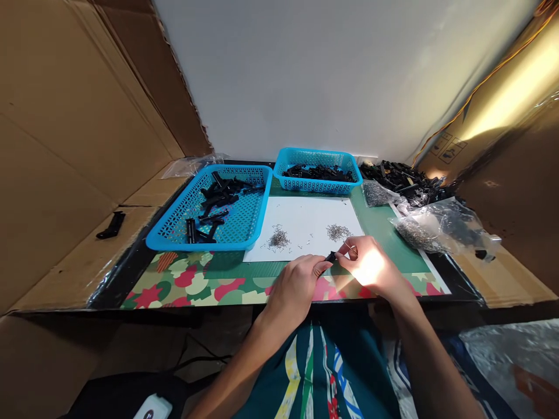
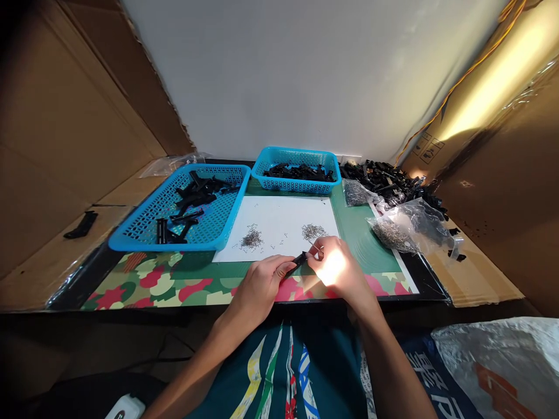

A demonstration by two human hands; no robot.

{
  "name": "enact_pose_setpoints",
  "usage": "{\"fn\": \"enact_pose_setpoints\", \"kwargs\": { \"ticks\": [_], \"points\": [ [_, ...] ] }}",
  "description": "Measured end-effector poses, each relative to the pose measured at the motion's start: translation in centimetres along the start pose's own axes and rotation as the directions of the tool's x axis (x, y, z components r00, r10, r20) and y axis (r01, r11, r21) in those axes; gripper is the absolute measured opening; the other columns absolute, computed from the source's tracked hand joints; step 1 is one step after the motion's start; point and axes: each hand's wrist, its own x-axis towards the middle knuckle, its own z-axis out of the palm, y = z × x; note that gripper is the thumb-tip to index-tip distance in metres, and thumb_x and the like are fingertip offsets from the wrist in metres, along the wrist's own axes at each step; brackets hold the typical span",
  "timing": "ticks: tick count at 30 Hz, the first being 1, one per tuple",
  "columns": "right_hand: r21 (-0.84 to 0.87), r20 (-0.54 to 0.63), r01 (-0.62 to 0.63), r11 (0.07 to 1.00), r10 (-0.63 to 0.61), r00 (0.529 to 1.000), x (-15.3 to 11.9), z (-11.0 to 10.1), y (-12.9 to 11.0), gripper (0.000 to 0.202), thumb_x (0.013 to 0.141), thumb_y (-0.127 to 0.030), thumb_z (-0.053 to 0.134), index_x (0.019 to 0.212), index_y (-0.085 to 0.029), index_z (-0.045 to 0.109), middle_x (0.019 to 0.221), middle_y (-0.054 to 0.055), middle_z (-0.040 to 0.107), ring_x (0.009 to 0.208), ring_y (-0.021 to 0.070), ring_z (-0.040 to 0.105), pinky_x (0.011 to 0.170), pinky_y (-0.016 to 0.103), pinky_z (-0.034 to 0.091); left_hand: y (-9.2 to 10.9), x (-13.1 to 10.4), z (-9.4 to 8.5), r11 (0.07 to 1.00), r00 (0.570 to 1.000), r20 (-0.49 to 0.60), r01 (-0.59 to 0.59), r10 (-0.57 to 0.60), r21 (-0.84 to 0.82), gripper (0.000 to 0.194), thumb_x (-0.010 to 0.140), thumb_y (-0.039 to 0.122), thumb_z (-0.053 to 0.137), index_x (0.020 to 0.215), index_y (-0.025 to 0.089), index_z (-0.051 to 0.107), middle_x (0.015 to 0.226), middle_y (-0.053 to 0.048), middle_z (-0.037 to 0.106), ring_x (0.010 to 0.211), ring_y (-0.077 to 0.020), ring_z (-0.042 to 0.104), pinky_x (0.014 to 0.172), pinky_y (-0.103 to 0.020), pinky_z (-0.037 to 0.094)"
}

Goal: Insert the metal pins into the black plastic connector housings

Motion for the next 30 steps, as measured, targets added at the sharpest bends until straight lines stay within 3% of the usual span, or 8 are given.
{"fn": "enact_pose_setpoints", "kwargs": {
  "ticks": [10, 18, 23, 30],
  "points": [
    [0.116, 0.002, 0.016, 0.993, -0.017, 1.0, 0.5, 0.7, 0.7, 0.017, 0.074, -0.031, 0.063, 0.062, -0.022, 0.056, 0.048, -0.005, 0.044, 0.049, 0.0125, 0.039, 0.048, 0.027, 0.026, 0.9, 0.2, -0.6, 0.999, 1.0, 0.008, 0.03, -0.03, 0.028, 0.041, 0.112, 0.037, 0.04, 0.086, 0.021, 0.068, 0.084, -0.003, 0.072, 0.077, -0.0194, 0.061, 0.068, -0.029, 0.036],
    [0.189, -0.046, 0.063, 0.98, -0.055, 0.997, 0.1, 1.6, 0.9, 0.022, 0.079, -0.033, 0.06, 0.064, -0.024, 0.046, 0.051, -0.006, 0.043, 0.05, 0.0118, 0.037, 0.049, 0.026, 0.026, 0.7, 0.1, -0.8, 0.997, 0.998, 0.021, 0.052, -0.053, 0.057, 0.045, 0.114, 0.041, 0.031, 0.084, 0.021, 0.058, 0.073, 0.001, 0.059, 0.066, -0.0169, 0.048, 0.063, -0.03, 0.028],
    [0.179, 0.045, 0.1, 0.979, -0.11, 0.993, 0.9, 0.6, 0.7, 0.017, 0.076, -0.028, 0.063, 0.063, -0.021, 0.054, 0.051, -0.005, 0.043, 0.051, 0.0123, 0.04, 0.049, 0.026, 0.027, 0.8, 0.1, -1.0, 0.997, 0.998, 0.043, 0.038, -0.041, 0.069, 0.039, 0.113, 0.034, 0.033, 0.087, 0.022, 0.059, 0.077, 0.0, 0.062, 0.07, -0.0178, 0.049, 0.065, -0.031, 0.027],
    [0.131, 0.102, 0.135, 0.982, -0.148, 0.984, 0.8, -0.5, 0.9, 0.025, 0.085, -0.034, 0.064, 0.068, -0.016, 0.067, 0.054, -0.004, 0.046, 0.055, 0.0114, 0.038, 0.051, 0.027, 0.025, 0.7, -0.1, -0.9, 0.997, 0.998, 0.036, 0.053, -0.056, 0.06, 0.043, 0.114, 0.037, 0.028, 0.088, 0.022, 0.059, 0.08, -0.002, 0.063, 0.072, -0.019, 0.052, 0.066, -0.031, 0.029]
  ]
}}
